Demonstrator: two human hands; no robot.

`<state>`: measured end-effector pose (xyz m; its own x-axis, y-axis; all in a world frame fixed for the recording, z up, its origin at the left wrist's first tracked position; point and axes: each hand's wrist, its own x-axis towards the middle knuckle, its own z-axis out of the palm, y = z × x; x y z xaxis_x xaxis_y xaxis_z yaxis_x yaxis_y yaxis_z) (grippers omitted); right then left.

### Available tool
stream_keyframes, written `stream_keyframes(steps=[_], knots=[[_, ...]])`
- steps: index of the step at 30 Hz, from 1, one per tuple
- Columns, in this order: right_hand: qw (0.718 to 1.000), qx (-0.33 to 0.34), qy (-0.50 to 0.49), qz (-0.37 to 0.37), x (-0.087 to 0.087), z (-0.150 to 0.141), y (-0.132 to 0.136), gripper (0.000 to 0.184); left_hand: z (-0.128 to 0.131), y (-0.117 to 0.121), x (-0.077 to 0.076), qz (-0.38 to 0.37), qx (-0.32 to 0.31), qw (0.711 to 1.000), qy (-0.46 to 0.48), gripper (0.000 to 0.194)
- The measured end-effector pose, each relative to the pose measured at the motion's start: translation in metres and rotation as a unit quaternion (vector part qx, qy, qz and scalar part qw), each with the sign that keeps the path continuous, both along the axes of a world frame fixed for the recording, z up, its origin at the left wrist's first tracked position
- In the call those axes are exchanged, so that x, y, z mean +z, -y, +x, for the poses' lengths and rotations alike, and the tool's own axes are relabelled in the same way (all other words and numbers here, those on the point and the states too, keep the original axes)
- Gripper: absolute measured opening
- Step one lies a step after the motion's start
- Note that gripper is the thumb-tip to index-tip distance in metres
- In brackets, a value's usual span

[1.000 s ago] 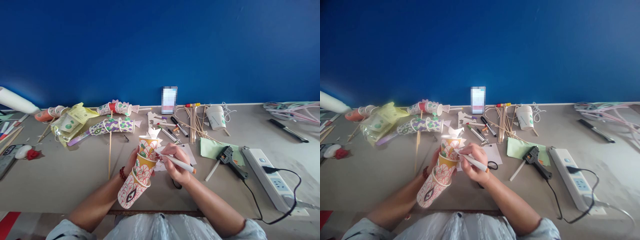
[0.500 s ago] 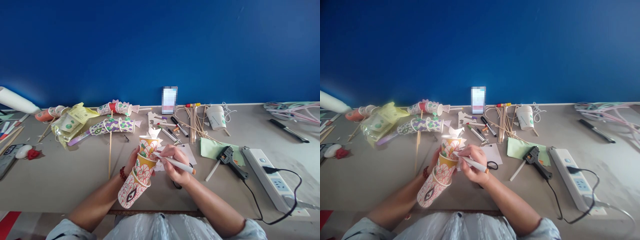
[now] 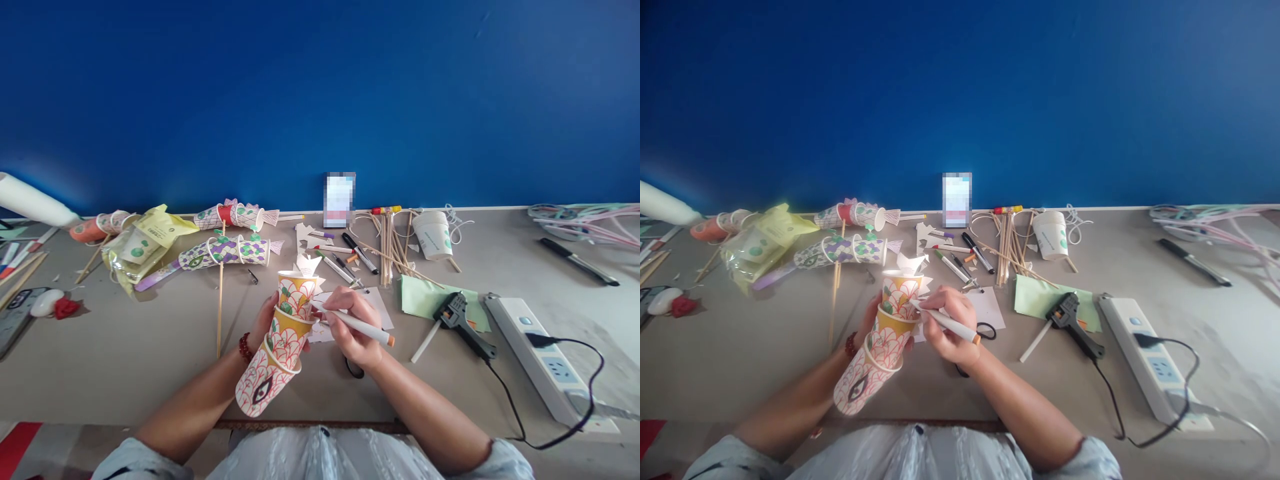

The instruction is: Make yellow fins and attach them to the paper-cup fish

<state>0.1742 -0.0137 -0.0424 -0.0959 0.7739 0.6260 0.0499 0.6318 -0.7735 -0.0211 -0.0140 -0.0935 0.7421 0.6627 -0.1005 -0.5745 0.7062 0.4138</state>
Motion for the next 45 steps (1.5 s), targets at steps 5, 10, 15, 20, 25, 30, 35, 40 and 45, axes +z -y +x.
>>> stream_keyframes(steps=[5,10,15,20,25,30,35,40,45], knots=[[1.0,0.01,0.001,0.0,0.0001,0.0,0.0004,0.01,0.0011,0.0006,0.0067,-0.015,0.014,0.999,-0.027,0.068],[1.0,-0.002,-0.001,0.008,0.0017,0.0006,-0.0002,0.01,0.001,-0.0012,0.0097,-0.001,-0.001,0.999,-0.037,0.07],[1.0,-0.002,0.002,0.008,0.0025,0.0003,-0.0006,0.007,-0.0003,-0.0014,0.0059,-0.013,-0.003,0.999,-0.033,0.07],[1.0,-0.003,0.003,0.007,0.003,0.0001,-0.0004,0.008,-0.0002,-0.0025,0.0041,-0.003,-0.009,1.0,-0.025,0.07],[1.0,-0.011,0.005,-0.001,0.0049,-0.0001,0.0004,0.006,0.0007,-0.0018,0.0059,0.001,-0.001,0.999,-0.038,0.07],[1.0,-0.006,0.004,0.009,0.0057,0.0,-0.0001,0.007,0.0003,-0.0017,0.0081,0.004,0.002,0.999,-0.034,0.069],[1.0,-0.012,0.004,0.003,0.0045,0.0002,-0.0001,0.006,0.0008,-0.0012,0.0062,0.001,0.003,1.0,-0.014,0.07],[1.0,-0.009,0.009,-0.001,0.0045,0.0005,0.0001,0.005,0.0015,0.0004,0.0033,0.009,0.01,1.0,-0.012,0.073],[1.0,-0.005,0.005,0.004,0.0046,0.0002,-0.0003,0.007,0.0007,-0.0004,0.001,0.007,0.005,1.0,-0.015,0.073]])
